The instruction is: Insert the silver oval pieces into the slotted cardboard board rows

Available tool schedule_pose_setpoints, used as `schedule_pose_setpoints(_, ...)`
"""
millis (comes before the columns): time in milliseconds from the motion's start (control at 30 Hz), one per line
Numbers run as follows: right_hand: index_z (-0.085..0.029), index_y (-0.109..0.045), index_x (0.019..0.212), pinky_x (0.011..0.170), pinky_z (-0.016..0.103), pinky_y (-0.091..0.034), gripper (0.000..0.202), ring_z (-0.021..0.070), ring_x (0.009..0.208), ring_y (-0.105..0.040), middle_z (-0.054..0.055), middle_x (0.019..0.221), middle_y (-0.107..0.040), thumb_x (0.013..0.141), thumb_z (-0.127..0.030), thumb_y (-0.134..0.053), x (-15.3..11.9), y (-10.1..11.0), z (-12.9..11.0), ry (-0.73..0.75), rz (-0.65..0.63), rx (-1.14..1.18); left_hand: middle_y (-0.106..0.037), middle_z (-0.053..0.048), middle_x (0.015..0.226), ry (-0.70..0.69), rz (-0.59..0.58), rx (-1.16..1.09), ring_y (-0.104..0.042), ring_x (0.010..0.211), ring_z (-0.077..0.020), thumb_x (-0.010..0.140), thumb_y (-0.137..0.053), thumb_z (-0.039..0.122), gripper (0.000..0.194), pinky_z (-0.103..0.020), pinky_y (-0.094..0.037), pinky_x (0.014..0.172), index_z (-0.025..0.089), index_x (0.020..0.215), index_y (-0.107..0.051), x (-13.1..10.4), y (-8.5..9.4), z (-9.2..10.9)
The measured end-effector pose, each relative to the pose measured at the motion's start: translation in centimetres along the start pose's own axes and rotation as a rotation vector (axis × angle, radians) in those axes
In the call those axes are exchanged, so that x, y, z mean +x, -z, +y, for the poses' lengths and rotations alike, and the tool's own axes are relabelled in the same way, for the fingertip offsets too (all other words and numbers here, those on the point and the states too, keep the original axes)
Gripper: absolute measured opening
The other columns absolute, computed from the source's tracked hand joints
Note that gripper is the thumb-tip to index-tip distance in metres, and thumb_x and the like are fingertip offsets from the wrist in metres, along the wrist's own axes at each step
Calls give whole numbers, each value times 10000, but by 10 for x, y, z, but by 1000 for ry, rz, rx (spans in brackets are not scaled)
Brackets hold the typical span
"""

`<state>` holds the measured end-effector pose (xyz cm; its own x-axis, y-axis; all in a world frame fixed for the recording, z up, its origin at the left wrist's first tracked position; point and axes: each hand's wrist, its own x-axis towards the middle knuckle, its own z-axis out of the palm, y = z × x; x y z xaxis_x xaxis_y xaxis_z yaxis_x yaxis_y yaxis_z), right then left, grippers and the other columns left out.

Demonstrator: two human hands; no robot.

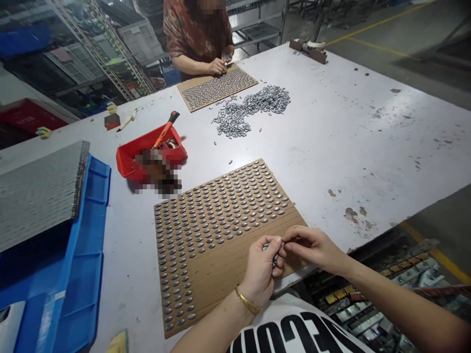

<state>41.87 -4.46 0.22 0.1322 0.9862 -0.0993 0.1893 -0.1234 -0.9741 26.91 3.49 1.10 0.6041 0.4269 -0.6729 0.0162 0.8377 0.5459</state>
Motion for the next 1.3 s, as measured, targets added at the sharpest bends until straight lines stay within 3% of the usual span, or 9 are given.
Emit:
schedule_pose_setpoints(233,-219,-629,1020,689,288,-485,156,164,772,-597,52,876,-642,926,-240,-506,2,-1,6,198,152,-269,-508,8,697,-26,-27,-13,-388,478,-17,760,-695,397,302,-139,-169,357,117,836,-611,2,-3,-1)
schedule_pose_setpoints(400,-229,-627,974,695,292,-494,116,168,787,-597,41,853,-618,914,-214,-529,1,-5,6,185,242,-279,-504,7,721,-27,-28,-30,-390,489,-21,744,-711,347,327,-144,-155,361,124,970,-634,3,-6,0)
schedule_pose_setpoints(567,-254,-611,1140,748,287,-513,251,168,867,-618,56,962,-633,922,-186,-508,-5,-11,7,195,223,-306,-460,28,667,-3,-19,35,-339,451,-10,752,-692,374,306,-152,-105,368,122,916,-635,6,-9,4)
schedule_pose_setpoints(667,-248,-636,1099,750,290,-513,232,170,857,-626,53,944,-646,919,-190,-501,-2,0,11,197,252,-316,-452,33,655,9,-50,72,-339,447,-13,763,-675,394,345,-154,-95,375,131,982,-630,7,-10,6)
schedule_pose_setpoints(767,-235,-670,1006,758,302,-503,181,183,861,-625,56,945,-649,903,-231,-521,10,26,16,163,270,-341,-469,35,673,21,-32,57,-356,454,-15,754,-683,403,396,-152,-99,382,158,1053,-597,7,-8,4)
schedule_pose_setpoints(900,-224,-685,926,713,296,-482,166,180,813,-618,51,900,-647,885,-270,-530,31,55,21,74,188,-423,-475,36,672,62,-14,38,-358,457,-16,724,-710,398,366,-154,-100,385,157,964,-572,6,-4,-2)
schedule_pose_setpoints(1133,-210,-658,896,699,283,-467,143,170,771,-609,30,869,-663,854,-251,-528,46,54,29,51,209,-432,-470,41,657,71,-13,21,-343,450,-17,702,-723,405,355,-162,-91,381,162,891,-547,4,-1,-6)
schedule_pose_setpoints(1300,-202,-664,898,719,293,-460,165,177,794,-604,35,864,-658,865,-271,-518,51,61,31,35,139,-459,-467,44,657,77,-7,19,-339,448,-13,705,-719,400,348,-162,-86,383,162,885,-539,2,-2,-4)
